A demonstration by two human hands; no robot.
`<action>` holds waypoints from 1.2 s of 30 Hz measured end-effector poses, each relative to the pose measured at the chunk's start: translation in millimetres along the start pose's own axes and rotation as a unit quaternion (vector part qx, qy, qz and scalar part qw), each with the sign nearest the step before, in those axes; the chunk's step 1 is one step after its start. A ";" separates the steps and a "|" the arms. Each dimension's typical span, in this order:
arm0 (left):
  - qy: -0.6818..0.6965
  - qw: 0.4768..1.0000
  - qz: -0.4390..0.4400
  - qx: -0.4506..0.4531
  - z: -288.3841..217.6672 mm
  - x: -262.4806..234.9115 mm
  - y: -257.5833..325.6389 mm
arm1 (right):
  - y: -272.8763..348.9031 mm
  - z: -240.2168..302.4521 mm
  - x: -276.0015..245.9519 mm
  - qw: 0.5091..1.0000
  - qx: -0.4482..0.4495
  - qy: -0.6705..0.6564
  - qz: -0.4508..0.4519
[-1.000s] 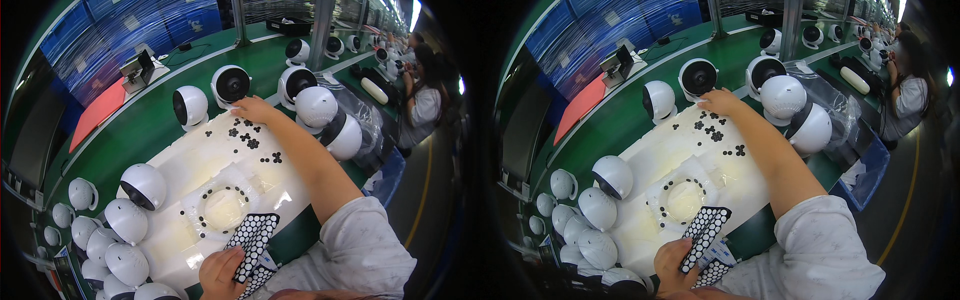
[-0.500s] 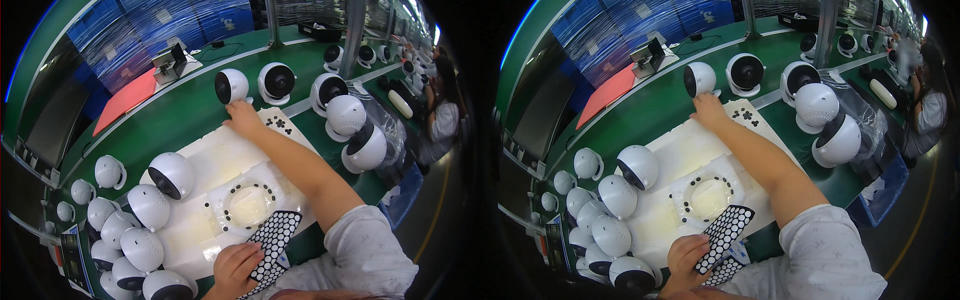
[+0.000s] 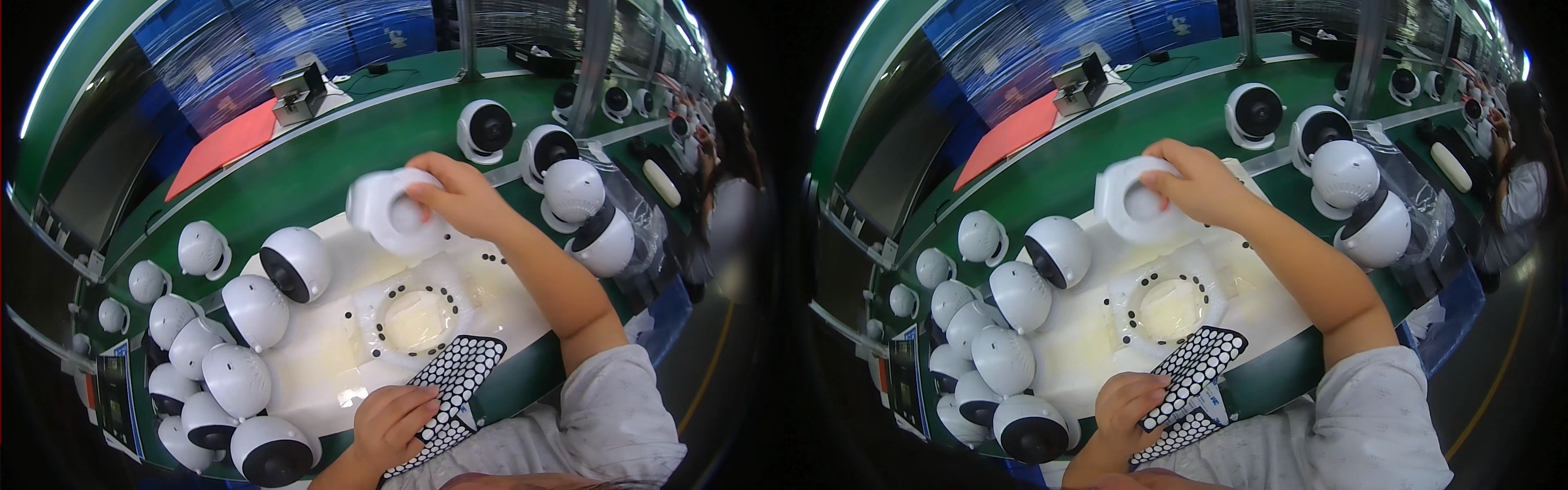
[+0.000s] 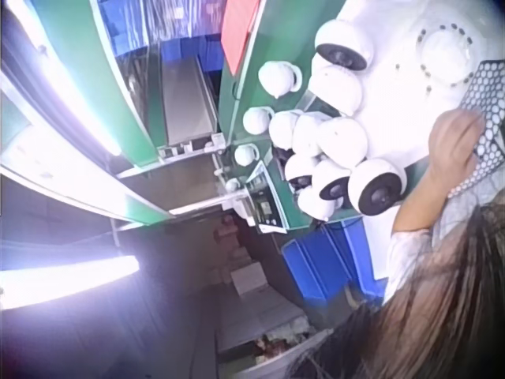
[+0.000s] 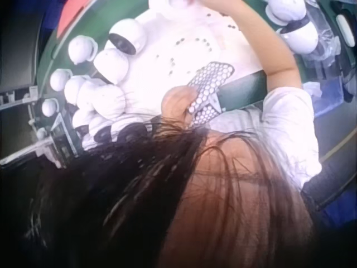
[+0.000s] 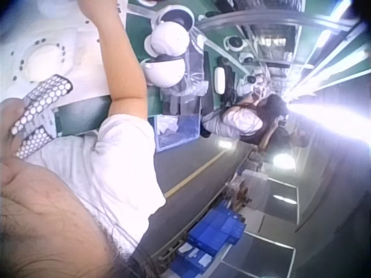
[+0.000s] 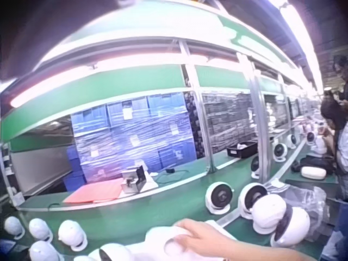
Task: The person peels adhesive pads from a sheet by hand, sticks them onto the bases of security cameras, and moves each camera aside.
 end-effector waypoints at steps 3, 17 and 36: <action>0.024 1.000 -0.002 -0.018 1.1 -3.7 0.0 | 38.6 8.0 11.7 0.982 0.086 -0.119 0.117; 0.144 0.973 0.002 -0.181 13.0 -3.6 11.7 | 71.9 -11.3 25.0 0.991 0.014 -0.044 0.130; 0.115 0.936 -0.085 -0.320 17.8 -9.6 22.9 | 122.3 21.5 28.8 0.944 -0.213 0.064 0.244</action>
Point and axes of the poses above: each hand's wrist, its own y-axis away from the middle knuckle, its own x-axis out of the palm, z = x × y, the point moved 3 cm from there along -y, towards the middle knuckle, and after that the axes turned 14 degrees about -y, right-handed, at the moved point
